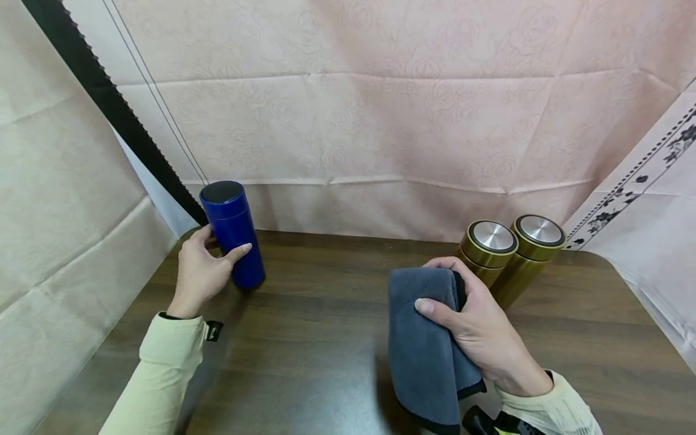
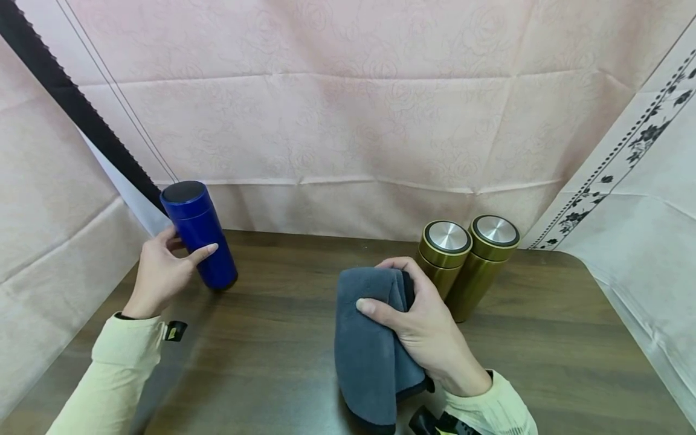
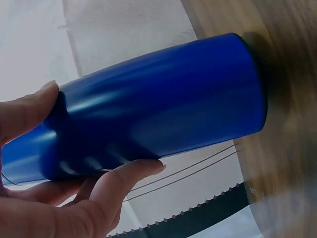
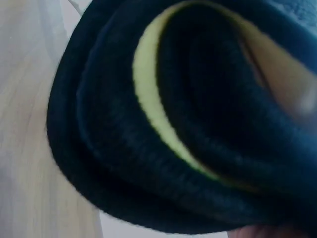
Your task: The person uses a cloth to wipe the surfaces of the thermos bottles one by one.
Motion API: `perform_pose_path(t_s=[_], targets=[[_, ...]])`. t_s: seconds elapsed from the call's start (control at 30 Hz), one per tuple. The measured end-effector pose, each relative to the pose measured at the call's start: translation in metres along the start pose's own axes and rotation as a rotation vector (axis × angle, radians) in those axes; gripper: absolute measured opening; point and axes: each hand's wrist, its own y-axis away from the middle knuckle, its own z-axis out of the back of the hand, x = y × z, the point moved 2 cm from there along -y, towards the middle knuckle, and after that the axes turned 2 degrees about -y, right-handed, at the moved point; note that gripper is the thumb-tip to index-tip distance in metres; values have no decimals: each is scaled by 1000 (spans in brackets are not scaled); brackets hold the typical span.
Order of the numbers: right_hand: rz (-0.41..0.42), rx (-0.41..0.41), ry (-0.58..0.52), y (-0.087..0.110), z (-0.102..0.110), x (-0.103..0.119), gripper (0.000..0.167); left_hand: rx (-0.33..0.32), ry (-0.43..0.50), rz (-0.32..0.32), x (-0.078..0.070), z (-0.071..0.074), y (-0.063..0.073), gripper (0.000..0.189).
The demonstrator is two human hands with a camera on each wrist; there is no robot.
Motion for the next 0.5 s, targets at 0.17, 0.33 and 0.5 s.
perform_pose_path(t_s=[0.17, 0.33, 0.5], targets=[[-18, 12, 6, 3, 0, 4, 42, -3, -5, 10, 4, -4, -2, 69], [23, 25, 36, 6, 0, 8, 35, -8, -6, 7, 6, -4, -2, 70], [51, 13, 54, 10, 4, 11, 28, 20, -20, 14, 6, -3, -2, 73]])
